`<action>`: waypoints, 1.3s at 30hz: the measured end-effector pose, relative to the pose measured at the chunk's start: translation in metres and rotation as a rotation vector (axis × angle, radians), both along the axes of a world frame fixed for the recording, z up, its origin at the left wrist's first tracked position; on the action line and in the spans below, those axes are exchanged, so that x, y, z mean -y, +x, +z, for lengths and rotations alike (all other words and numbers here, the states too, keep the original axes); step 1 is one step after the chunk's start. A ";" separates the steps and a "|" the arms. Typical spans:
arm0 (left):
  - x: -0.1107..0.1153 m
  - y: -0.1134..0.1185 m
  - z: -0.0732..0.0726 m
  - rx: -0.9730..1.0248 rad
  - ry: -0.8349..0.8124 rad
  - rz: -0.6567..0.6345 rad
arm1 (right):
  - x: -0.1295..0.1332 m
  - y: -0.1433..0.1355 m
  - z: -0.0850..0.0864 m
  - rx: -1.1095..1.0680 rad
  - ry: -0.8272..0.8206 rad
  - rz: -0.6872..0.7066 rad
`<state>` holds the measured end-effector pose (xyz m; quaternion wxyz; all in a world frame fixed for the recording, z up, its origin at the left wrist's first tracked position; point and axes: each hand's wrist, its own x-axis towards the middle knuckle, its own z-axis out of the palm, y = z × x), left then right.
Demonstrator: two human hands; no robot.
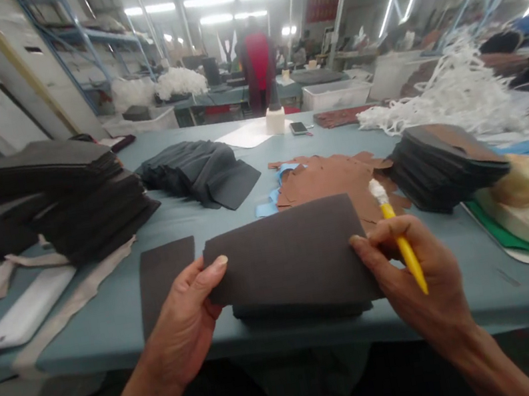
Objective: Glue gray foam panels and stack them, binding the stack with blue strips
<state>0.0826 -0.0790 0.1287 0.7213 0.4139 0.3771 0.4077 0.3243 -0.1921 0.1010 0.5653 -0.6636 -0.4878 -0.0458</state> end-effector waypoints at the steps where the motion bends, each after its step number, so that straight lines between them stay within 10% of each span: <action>1: 0.001 -0.003 -0.003 -0.007 0.027 -0.011 | 0.000 0.003 -0.002 0.000 -0.008 -0.013; 8: 0.009 -0.012 -0.015 -0.233 0.316 0.105 | 0.000 0.018 -0.007 0.009 -0.023 -0.049; 19: -0.007 0.008 0.018 -0.397 0.929 0.252 | -0.015 0.034 0.020 0.086 0.075 -0.107; 39: -0.030 -0.008 -0.034 -0.656 0.685 -0.177 | 0.001 0.034 -0.030 -0.050 -0.327 -0.159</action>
